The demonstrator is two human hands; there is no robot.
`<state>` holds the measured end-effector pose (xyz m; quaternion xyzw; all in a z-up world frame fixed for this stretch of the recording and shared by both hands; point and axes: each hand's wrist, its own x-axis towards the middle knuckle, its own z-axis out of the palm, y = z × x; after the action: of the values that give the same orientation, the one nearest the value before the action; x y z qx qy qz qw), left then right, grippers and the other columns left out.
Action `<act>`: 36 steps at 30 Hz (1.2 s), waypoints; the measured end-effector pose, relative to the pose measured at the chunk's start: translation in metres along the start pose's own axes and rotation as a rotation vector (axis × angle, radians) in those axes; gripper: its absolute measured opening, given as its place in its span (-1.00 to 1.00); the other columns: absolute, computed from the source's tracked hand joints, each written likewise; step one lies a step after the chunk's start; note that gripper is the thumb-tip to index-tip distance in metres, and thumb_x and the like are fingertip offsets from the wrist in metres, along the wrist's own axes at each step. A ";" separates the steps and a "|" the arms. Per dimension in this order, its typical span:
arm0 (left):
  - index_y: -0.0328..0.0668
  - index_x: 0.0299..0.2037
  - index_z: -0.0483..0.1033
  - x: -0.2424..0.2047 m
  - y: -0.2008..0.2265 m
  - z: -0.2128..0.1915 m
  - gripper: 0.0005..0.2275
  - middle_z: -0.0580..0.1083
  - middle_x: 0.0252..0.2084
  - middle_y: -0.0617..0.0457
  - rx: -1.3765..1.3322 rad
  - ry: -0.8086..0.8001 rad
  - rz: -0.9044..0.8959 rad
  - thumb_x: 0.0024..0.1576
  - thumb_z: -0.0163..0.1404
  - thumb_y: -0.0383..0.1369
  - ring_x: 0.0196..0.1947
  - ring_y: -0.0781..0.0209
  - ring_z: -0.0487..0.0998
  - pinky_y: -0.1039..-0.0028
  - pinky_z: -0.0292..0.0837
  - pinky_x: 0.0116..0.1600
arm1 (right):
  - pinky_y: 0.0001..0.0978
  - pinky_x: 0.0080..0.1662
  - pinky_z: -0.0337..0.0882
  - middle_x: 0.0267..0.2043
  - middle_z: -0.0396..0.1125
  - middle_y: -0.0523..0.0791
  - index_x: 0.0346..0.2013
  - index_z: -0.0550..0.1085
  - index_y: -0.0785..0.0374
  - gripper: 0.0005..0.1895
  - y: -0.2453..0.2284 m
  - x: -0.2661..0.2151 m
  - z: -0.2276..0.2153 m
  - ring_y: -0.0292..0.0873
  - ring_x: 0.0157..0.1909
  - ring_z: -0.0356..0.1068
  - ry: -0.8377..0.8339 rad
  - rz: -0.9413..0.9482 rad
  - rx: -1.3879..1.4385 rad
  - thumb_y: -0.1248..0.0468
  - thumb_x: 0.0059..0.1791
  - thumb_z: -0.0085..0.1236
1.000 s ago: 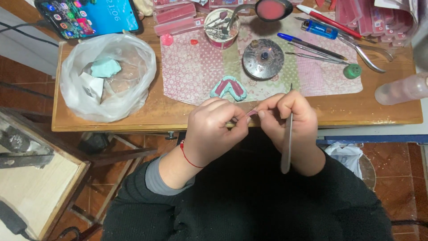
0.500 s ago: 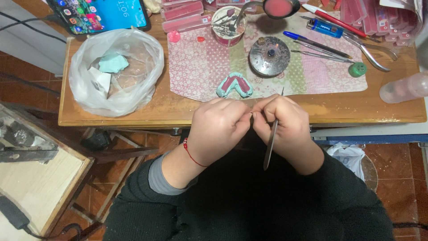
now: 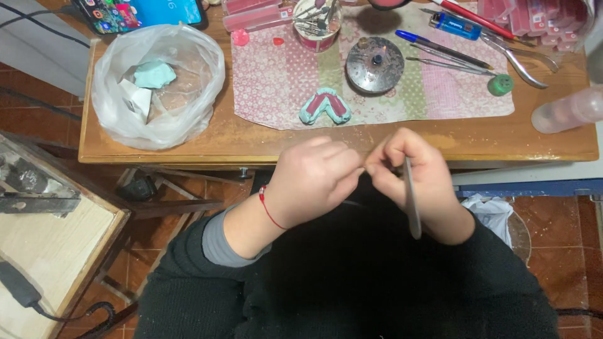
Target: The person is applying and shaping pink dental wax onto a blue dental impression mold using various laboratory tools.
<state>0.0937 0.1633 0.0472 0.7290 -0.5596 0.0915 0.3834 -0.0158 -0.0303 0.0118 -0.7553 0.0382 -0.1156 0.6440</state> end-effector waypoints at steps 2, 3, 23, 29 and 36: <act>-0.16 -0.32 0.49 0.002 0.000 0.004 -0.91 0.46 -0.35 0.03 -0.129 0.011 -0.020 0.08 0.16 -0.42 -0.32 0.00 0.52 0.29 0.43 -0.19 | -0.51 -0.12 0.34 -0.28 0.40 -0.13 -0.40 0.18 0.20 -0.69 -0.009 -0.017 -0.013 -0.34 -0.23 0.31 0.056 -0.102 -0.166 0.46 -0.05 0.19; -0.14 -0.27 0.52 0.003 -0.001 0.004 -0.92 0.50 -0.30 0.08 -0.260 0.019 -0.040 0.11 0.16 -0.41 -0.28 0.04 0.57 0.34 0.45 -0.15 | -0.49 -0.14 0.32 -0.28 0.40 -0.11 -0.40 0.20 0.22 -0.69 -0.015 -0.023 -0.019 -0.30 -0.25 0.32 0.116 -0.201 -0.328 0.45 -0.05 0.22; -0.23 -0.20 0.59 -0.022 -0.025 0.011 -0.90 0.52 -0.29 0.25 -0.775 -0.077 -0.308 0.18 0.19 -0.40 -0.31 0.56 0.48 0.67 0.45 -0.19 | -0.34 -0.11 0.40 -0.41 0.21 0.04 -0.55 0.08 0.28 -0.49 0.333 -0.245 -0.322 -0.29 -0.27 0.25 0.665 0.106 -0.585 0.57 0.02 0.26; -0.23 -0.22 0.60 -0.034 -0.017 0.018 -0.89 0.51 -0.26 0.20 -0.986 -0.014 -0.500 0.13 0.24 -0.42 -0.34 0.51 0.49 0.63 0.42 -0.27 | -0.45 -0.12 0.43 -0.14 0.48 0.05 -0.52 0.11 0.22 -0.52 0.028 -0.061 -0.034 -0.26 -0.20 0.43 0.268 -0.114 -0.258 0.50 -0.06 0.32; -0.16 -0.21 0.58 -0.037 -0.015 0.013 -0.89 0.57 -0.25 0.15 -0.725 0.262 -0.296 0.16 0.26 -0.44 -0.31 0.48 0.53 0.69 0.46 -0.23 | -0.42 -0.05 0.49 -0.14 0.49 0.04 -0.47 0.11 0.19 -0.54 0.007 -0.008 0.029 -0.17 -0.12 0.50 0.114 -0.327 -0.082 0.55 -0.05 0.26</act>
<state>0.0894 0.1837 0.0107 0.6015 -0.3913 -0.0758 0.6924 -0.0159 -0.0020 -0.0004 -0.7692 -0.0441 -0.2598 0.5821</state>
